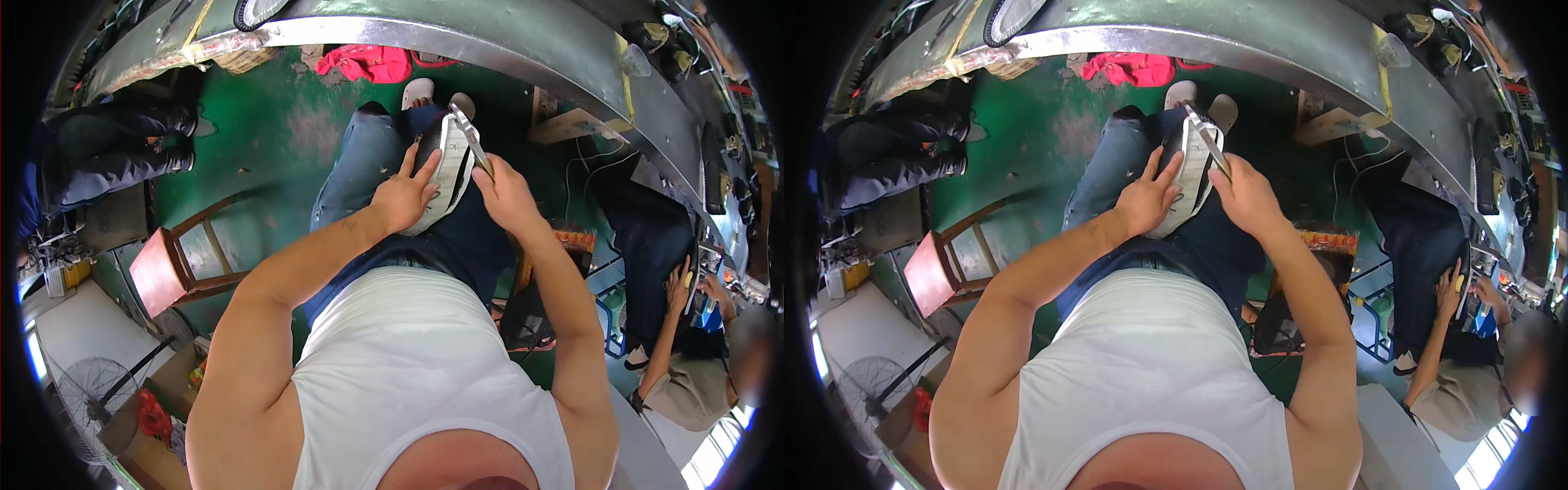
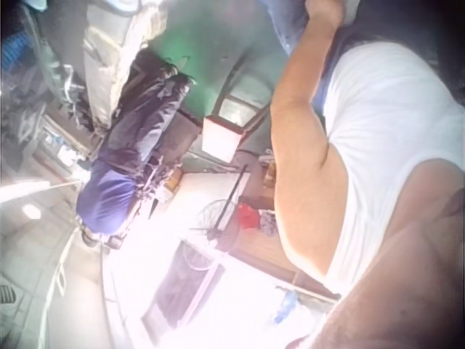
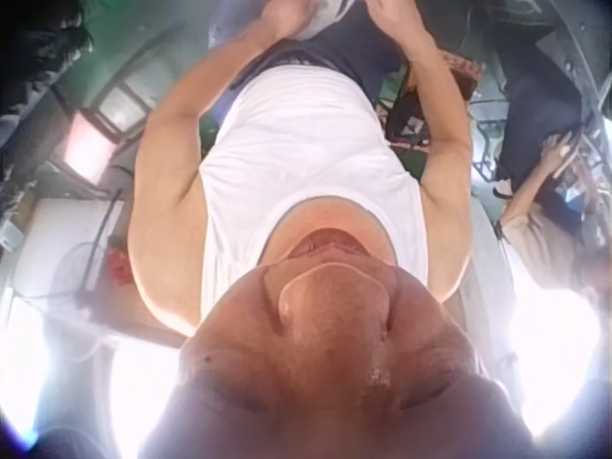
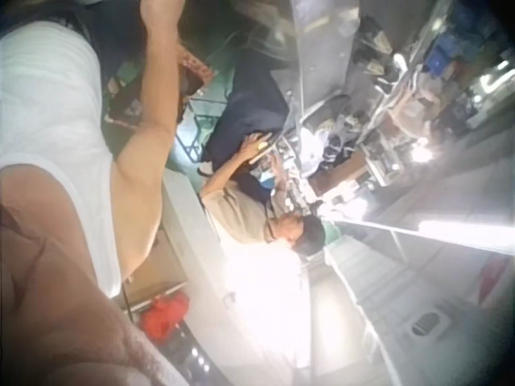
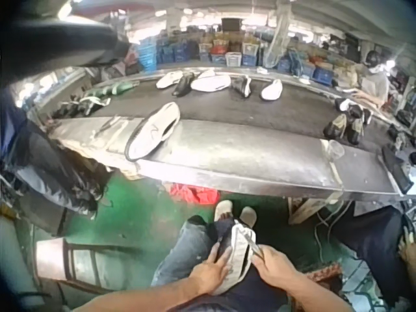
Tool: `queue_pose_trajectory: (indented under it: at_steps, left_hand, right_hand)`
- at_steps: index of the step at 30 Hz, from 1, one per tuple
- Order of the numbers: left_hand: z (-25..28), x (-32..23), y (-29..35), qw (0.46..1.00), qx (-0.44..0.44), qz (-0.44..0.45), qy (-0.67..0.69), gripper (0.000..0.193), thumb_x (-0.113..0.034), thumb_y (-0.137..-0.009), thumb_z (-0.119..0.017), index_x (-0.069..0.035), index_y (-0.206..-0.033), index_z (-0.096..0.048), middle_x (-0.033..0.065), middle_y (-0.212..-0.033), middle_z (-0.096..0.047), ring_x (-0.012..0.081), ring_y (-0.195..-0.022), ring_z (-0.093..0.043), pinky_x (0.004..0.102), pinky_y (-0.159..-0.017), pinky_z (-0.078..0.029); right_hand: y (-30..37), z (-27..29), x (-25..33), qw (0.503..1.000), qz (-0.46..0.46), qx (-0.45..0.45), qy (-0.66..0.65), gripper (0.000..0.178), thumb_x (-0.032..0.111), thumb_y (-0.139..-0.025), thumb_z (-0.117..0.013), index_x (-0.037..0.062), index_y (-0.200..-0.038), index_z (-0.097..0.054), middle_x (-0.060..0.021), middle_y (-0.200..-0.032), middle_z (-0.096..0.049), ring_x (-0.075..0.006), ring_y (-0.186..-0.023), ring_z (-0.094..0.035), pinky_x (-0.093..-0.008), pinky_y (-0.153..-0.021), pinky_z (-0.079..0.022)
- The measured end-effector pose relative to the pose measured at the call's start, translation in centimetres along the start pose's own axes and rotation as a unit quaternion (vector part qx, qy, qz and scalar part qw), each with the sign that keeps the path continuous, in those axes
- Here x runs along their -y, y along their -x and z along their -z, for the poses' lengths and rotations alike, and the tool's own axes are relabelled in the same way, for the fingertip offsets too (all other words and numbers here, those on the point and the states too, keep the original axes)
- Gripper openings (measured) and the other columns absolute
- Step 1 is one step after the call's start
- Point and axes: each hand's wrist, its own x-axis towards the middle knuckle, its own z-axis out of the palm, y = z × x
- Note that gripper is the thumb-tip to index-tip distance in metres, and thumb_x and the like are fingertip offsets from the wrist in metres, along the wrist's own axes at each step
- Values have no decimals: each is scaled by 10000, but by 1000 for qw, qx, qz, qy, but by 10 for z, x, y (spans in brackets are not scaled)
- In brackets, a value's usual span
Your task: Manually shaping and trimming shoe uppers using specialized pliers in a factory setting.
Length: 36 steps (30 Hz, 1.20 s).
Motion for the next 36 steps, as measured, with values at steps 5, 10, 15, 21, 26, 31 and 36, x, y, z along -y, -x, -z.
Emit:
queue_pose_trajectory:
  at_steps: [5,10,15,21,26,31,36]
  left_hand:
    - [5,1,-7,996,69,13,-50,632,-348,-991,-485,-309,-1552,-197,320,-1570,-100,480,-1006,-636,488,-905,-524]
    - [-15,22,11,998,1,26,57,716,-340,-975,-523,-111,-1555,-171,323,-1547,-206,453,-1206,-540,418,-1036,-440]
    - [-19,36,18,976,-22,8,214,950,-271,-872,-697,56,-1530,-94,318,-1510,-309,390,-1385,-385,353,-1136,-322]
    - [43,12,23,987,90,27,128,1034,-183,-751,-790,-108,-1562,-153,300,-1206,-619,417,-1106,-621,400,-1010,-456]
    - [128,-23,24,955,-134,-137,225,791,7,-710,-817,-11,-1371,-383,216,-1184,-652,260,-1075,-655,365,-934,-528]
    - [143,-68,-21,944,-123,-77,298,593,-152,-774,-836,35,-1248,-533,154,-1036,-693,198,-968,-673,333,-841,-544]
    - [30,19,-62,956,-3,-67,286,485,-341,-837,-750,34,-1133,-666,154,-917,-711,222,-775,-677,359,-743,-536]
  right_hand:
    - [-14,-21,-24,976,-62,164,130,372,353,-983,-521,-13,-922,-547,-255,-856,-660,-442,-806,-651,-519,-739,-515]
    - [-7,-6,-11,981,-54,174,67,380,362,-992,-498,-10,-933,-549,-256,-853,-656,-443,-842,-642,-519,-743,-500]
    - [35,-20,-12,962,-98,231,110,400,390,-992,-491,2,-981,-589,-250,-864,-657,-458,-866,-628,-515,-738,-485]
    - [62,-6,-28,974,-181,41,-127,365,363,-972,-566,3,-1021,-609,-123,-745,-659,-239,-707,-668,-356,-665,-508]
    - [70,2,-38,934,-213,-69,-277,232,159,-930,-618,21,-1113,-584,-16,-826,-617,-92,-701,-581,-260,-659,-485]
    - [74,5,-33,922,-211,-3,-325,240,152,-934,-598,18,-1133,-589,-35,-843,-623,-118,-718,-592,-282,-681,-488]
    - [70,17,-4,950,-226,126,-173,264,184,-931,-607,11,-1131,-594,-139,-820,-648,-214,-766,-641,-332,-718,-499]
